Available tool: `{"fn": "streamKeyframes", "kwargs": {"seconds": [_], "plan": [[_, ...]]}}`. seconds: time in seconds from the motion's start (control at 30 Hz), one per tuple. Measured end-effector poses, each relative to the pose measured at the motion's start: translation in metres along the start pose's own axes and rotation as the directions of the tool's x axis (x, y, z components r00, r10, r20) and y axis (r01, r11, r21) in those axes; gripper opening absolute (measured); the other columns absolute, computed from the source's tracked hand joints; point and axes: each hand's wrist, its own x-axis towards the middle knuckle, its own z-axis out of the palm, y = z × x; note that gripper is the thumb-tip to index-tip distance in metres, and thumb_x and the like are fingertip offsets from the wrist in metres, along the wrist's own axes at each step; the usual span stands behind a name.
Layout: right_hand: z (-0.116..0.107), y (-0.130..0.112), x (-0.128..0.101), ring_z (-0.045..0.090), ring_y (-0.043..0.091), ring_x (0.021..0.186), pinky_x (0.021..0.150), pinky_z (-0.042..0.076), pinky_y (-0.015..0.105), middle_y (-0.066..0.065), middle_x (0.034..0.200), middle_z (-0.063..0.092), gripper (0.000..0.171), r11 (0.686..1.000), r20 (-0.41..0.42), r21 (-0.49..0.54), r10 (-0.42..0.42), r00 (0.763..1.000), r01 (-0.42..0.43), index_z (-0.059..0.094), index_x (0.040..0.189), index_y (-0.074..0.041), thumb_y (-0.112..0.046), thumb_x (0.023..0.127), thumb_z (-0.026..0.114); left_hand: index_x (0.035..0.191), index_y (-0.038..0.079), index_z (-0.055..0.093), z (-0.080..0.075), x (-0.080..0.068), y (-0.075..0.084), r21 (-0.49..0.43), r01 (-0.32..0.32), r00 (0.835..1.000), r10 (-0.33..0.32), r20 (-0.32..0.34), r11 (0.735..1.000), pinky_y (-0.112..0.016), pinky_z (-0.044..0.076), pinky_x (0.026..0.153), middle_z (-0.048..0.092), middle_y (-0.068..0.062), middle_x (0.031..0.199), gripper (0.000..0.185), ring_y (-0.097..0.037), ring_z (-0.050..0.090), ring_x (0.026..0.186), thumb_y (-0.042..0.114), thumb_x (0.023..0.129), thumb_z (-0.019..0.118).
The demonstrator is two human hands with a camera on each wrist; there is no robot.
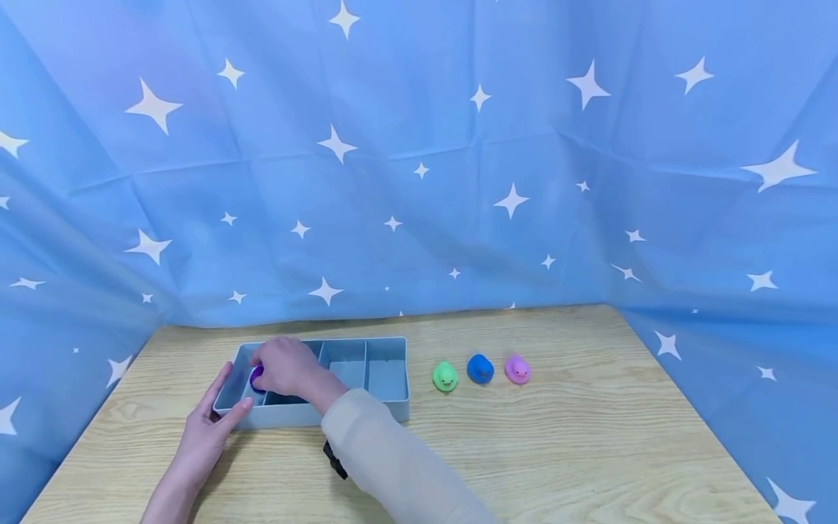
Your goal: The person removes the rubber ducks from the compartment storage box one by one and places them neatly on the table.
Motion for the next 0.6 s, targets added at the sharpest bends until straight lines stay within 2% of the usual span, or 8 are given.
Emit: {"fn": "streamKeyframes", "kwargs": {"seconds": [0.13, 0.33, 0.43, 0.47, 0.57, 0.6], "plan": [[-0.0001, -0.0001, 0.0029, 0.062, 0.003, 0.095, 0.079, 0.047, 0.015, -0.012, 0.109, 0.073, 0.032, 1.000, 0.014, -0.010, -0.004, 1.000, 0.004, 0.077, 0.124, -0.022, -0.028, 0.094, 0.078, 0.166, 0.034, 0.008, 0.0005, 0.0000, 0.0010, 0.009, 0.009, 1.000, -0.009, -0.003, 1.000, -0.061, 0.011, 0.122, 0.000, -0.010, 0.172, 0.091, -0.037, -0.002, 0.156, 0.043, 0.099, 0.068], [0.0001, -0.0064, 0.0053, 0.053, 0.006, 0.074, 0.060, 0.039, 0.017, -0.012, 0.080, 0.063, 0.016, 0.998, 0.033, -0.058, -0.003, 0.999, 0.005, 0.080, 0.109, -0.021, -0.022, 0.093, 0.076, 0.166, 0.034, 0.007, -0.0002, 0.0004, -0.0013, 0.001, -0.008, 1.000, 0.008, 0.004, 1.000, -0.061, 0.013, 0.122, 0.000, -0.011, 0.172, 0.090, -0.037, -0.002, 0.156, 0.039, 0.100, 0.069], [0.0032, -0.0085, 0.0056, 0.053, 0.006, 0.073, 0.059, 0.040, 0.017, -0.012, 0.082, 0.065, 0.018, 0.998, 0.032, -0.063, 0.014, 0.999, -0.012, 0.080, 0.111, -0.021, -0.018, 0.093, 0.076, 0.166, 0.036, 0.007, 0.0000, 0.0007, -0.0023, 0.003, -0.013, 1.000, 0.013, 0.006, 1.000, -0.055, 0.020, 0.121, -0.001, -0.011, 0.172, 0.089, -0.036, 0.001, 0.156, 0.038, 0.101, 0.068], [0.0043, -0.0089, 0.0057, 0.053, 0.006, 0.073, 0.060, 0.040, 0.017, -0.012, 0.086, 0.067, 0.021, 0.998, 0.030, -0.066, 0.017, 0.999, -0.015, 0.080, 0.113, -0.022, -0.017, 0.093, 0.076, 0.166, 0.036, 0.007, 0.0000, 0.0006, -0.0024, 0.005, -0.011, 1.000, 0.011, 0.004, 1.000, -0.051, 0.029, 0.116, 0.000, -0.011, 0.172, 0.089, -0.036, 0.006, 0.155, 0.038, 0.101, 0.068], [0.0069, -0.0094, 0.0058, 0.053, 0.004, 0.075, 0.062, 0.041, 0.016, -0.012, 0.094, 0.070, 0.026, 0.997, 0.023, -0.077, 0.018, 1.000, -0.016, 0.080, 0.117, -0.023, -0.015, 0.092, 0.077, 0.166, 0.036, 0.008, 0.0000, 0.0004, -0.0025, 0.025, -0.008, 1.000, 0.008, -0.006, 1.000, -0.041, 0.034, 0.101, 0.001, -0.012, 0.172, 0.087, -0.033, 0.016, 0.149, 0.039, 0.101, 0.067], [0.0073, -0.0093, 0.0060, 0.053, 0.005, 0.074, 0.061, 0.040, 0.016, -0.012, 0.092, 0.070, 0.025, 0.997, 0.021, -0.083, 0.012, 1.000, -0.010, 0.080, 0.115, -0.022, -0.015, 0.092, 0.077, 0.166, 0.036, 0.008, 0.0000, 0.0004, -0.0025, 0.025, -0.006, 1.000, 0.006, -0.007, 1.000, -0.040, 0.032, 0.096, 0.002, -0.012, 0.171, 0.087, -0.032, 0.018, 0.147, 0.040, 0.101, 0.067]]}}
